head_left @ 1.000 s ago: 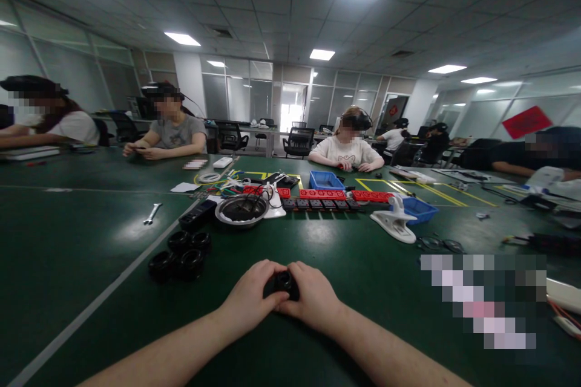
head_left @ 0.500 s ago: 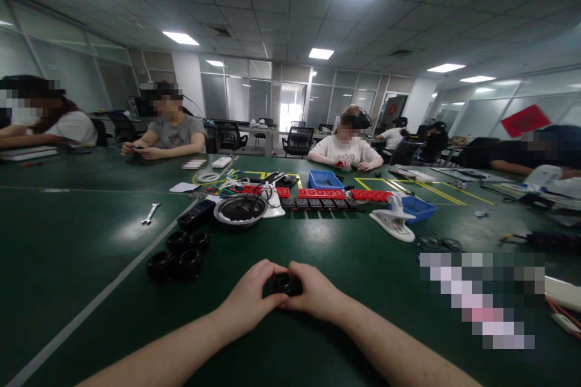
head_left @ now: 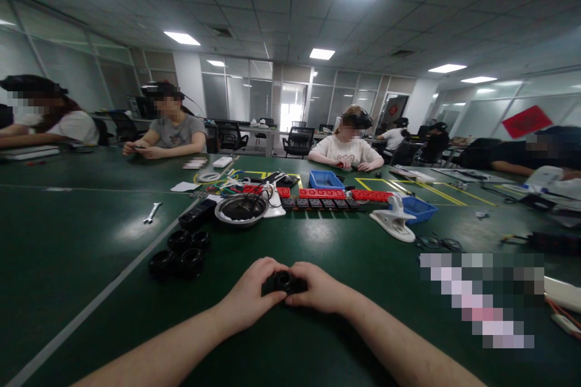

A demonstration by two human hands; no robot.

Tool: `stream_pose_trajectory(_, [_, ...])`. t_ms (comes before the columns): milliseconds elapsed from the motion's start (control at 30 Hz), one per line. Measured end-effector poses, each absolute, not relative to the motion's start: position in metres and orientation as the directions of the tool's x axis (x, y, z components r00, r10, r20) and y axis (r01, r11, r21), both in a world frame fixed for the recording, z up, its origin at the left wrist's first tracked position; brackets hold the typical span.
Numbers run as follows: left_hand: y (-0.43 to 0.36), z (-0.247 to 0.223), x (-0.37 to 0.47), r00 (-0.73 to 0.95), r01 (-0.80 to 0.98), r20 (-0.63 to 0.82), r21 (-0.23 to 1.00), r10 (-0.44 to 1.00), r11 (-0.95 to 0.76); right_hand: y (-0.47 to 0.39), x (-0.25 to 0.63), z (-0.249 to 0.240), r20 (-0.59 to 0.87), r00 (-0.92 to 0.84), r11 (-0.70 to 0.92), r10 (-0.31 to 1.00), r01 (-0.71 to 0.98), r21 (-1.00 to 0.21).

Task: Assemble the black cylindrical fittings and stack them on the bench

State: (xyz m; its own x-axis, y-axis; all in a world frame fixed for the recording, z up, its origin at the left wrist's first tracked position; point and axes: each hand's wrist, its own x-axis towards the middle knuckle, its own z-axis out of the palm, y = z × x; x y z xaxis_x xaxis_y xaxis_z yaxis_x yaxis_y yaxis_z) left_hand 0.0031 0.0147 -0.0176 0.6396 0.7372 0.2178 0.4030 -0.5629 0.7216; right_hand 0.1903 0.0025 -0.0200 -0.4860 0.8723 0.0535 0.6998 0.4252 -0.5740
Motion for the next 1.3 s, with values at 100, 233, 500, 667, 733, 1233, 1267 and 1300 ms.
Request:
stream_pose_trajectory(100, [0.015,-0.017,0.003,0.649,0.387,0.217,0.731,0.729,-0.562,0.004,0.191,-0.021,0.025,-0.466,0.388,0.885,0.706,-0.593])
stream_pose_trajectory(233, [0.014,-0.019,0.005,0.624,0.422,0.214,0.717,0.751,-0.555,0.000,0.183,-0.024,0.021,-0.374,0.326,0.927,0.779,-0.536])
stream_pose_trajectory(500, [0.015,-0.023,0.008,0.576,0.439,0.239,0.716,0.781,-0.543,-0.007,0.173,-0.025,0.153,-0.315,0.349,0.937,0.875,-0.336])
stream_pose_trajectory(667, [0.014,-0.020,0.006,0.594,0.449,0.221,0.707,0.774,-0.546,-0.002,0.183,-0.023,0.123,-0.432,0.434,0.893,0.760,-0.484])
stream_pose_trajectory(733, [0.014,-0.019,0.006,0.598,0.448,0.221,0.705,0.771,-0.550,0.002,0.188,-0.024,0.102,-0.491,0.457,0.865,0.688,-0.564])
stream_pose_trajectory(1233, [0.013,-0.028,0.011,0.487,0.471,0.225,0.746,0.844,-0.471,-0.007,0.171,-0.028,0.102,-0.237,0.258,0.966,0.902,-0.347])
stream_pose_trajectory(1267, [0.012,-0.028,0.012,0.481,0.468,0.230,0.749,0.846,-0.470,-0.009,0.169,-0.027,0.125,-0.238,0.265,0.963,0.914,-0.306])
stream_pose_trajectory(1300, [0.013,-0.028,0.011,0.488,0.460,0.231,0.751,0.842,-0.473,-0.011,0.167,-0.026,0.140,-0.249,0.280,0.958,0.915,-0.291])
